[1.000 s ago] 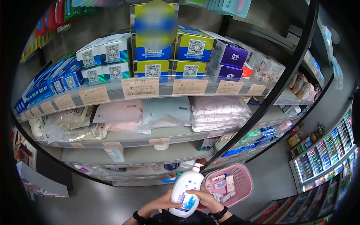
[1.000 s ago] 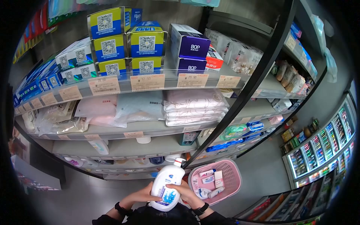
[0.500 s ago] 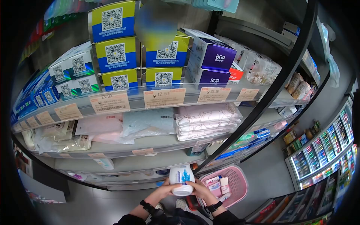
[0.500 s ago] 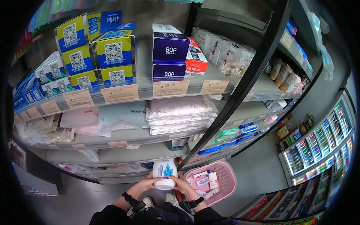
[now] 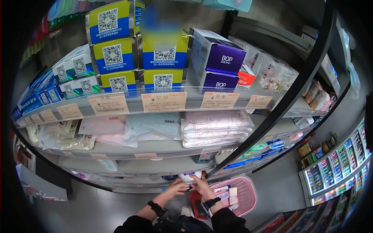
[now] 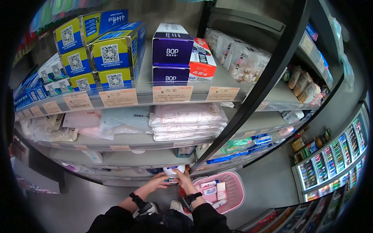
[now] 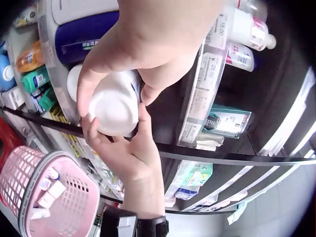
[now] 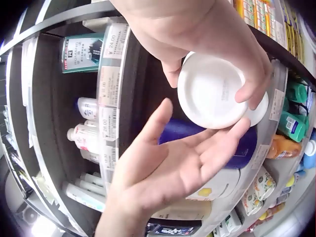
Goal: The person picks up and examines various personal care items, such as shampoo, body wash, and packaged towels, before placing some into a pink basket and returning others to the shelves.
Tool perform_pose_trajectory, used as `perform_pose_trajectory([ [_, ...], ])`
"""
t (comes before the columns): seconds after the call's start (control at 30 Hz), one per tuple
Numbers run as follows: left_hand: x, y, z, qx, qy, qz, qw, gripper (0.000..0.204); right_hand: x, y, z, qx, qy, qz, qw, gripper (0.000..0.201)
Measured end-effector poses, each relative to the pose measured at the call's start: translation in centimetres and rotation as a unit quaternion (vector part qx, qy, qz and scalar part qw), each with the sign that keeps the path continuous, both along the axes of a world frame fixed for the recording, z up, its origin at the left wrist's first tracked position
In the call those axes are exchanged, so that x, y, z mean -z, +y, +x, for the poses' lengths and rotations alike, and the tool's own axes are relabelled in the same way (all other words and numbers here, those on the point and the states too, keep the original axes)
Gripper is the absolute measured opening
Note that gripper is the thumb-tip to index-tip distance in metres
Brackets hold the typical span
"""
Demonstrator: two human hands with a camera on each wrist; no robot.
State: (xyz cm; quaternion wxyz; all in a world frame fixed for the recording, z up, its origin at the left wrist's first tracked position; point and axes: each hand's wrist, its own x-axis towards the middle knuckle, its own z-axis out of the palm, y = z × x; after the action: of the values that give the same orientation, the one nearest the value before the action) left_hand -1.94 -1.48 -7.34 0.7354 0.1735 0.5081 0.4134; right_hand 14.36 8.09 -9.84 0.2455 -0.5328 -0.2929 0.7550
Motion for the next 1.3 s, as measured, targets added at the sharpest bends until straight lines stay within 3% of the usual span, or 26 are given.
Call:
perform_pose_trajectory([
  [0.03,-0.8,-1.2,-0.6,0.024,0.05,0.016,0.998,0.06,0.7,0.7,-0.5,0.02,0.004,-0.01,1.0,0.053],
  [0.13,-0.5,-4.5,-3.4,0.085,0.102,0.052,0.99,0.05,4.8,2.8,-1.8,0.074,0.032,-0.026,0.996,0.047],
  [0.27,-2.2,-10.9,-6.4,0.011,0.112,0.061,0.992,0.043,3.3,3.5,-3.7,0.122,0.02,-0.01,0.992,0.043],
  [0.37,-1.2,-15.4,-7.7,-0.043,0.108,0.052,0.992,0.041,2.3,3.9,-4.6,0.138,-0.033,-0.008,0.99,0.038],
  [0.47,-1.3,-17.9,-7.7,-0.102,0.084,-0.001,0.991,0.041,7.1,6.4,-4.5,0.104,0.05,0.044,0.992,0.038],
  [0.53,-2.3,-18.8,-7.2,-0.112,0.08,0.004,0.99,0.041,8.9,6.8,-5.0,0.148,0.066,0.05,0.986,0.039],
  [0.63,-2.6,-19.0,-6.8,-0.124,0.083,0.003,0.989,0.041,13.2,7.4,-4.8,0.102,0.11,0.035,0.988,0.03],
  [0.73,-2.2,-18.6,-6.9,-0.132,0.091,0.02,0.987,0.04,13.3,7.4,-4.9,0.077,0.06,0.085,0.992,0.029],
  [0.9,-4.7,-16.1,-6.4,-0.135,0.113,0.074,0.982,0.037,12.7,7.2,-5.3,0.007,-0.072,0.21,0.975,0.027],
  [1.13,-7.3,-13.4,-4.9,-0.118,0.153,0.076,0.978,0.033,10.5,6.3,-5.8,-0.086,-0.251,0.366,0.892,0.024],
  [1.17,-7.3,-13.2,-4.7,-0.117,0.157,0.077,0.978,0.033,8.5,5.3,-5.1,-0.083,-0.252,0.365,0.893,0.024],
  [1.23,-6.9,-13.0,-4.8,-0.136,0.161,0.095,0.973,0.03,2.2,2.3,-2.7,0.011,-0.132,0.206,0.969,0.025],
  [1.27,-6.7,-12.9,-4.9,-0.157,0.167,0.114,0.967,0.026,1.4,1.8,-1.3,0.015,-0.133,0.205,0.97,0.025],
  [1.3,-6.4,-12.6,-5.1,-0.153,0.166,0.113,0.968,0.026,1.2,1.4,0.5,-0.062,-0.107,0.157,0.98,0.026],
])
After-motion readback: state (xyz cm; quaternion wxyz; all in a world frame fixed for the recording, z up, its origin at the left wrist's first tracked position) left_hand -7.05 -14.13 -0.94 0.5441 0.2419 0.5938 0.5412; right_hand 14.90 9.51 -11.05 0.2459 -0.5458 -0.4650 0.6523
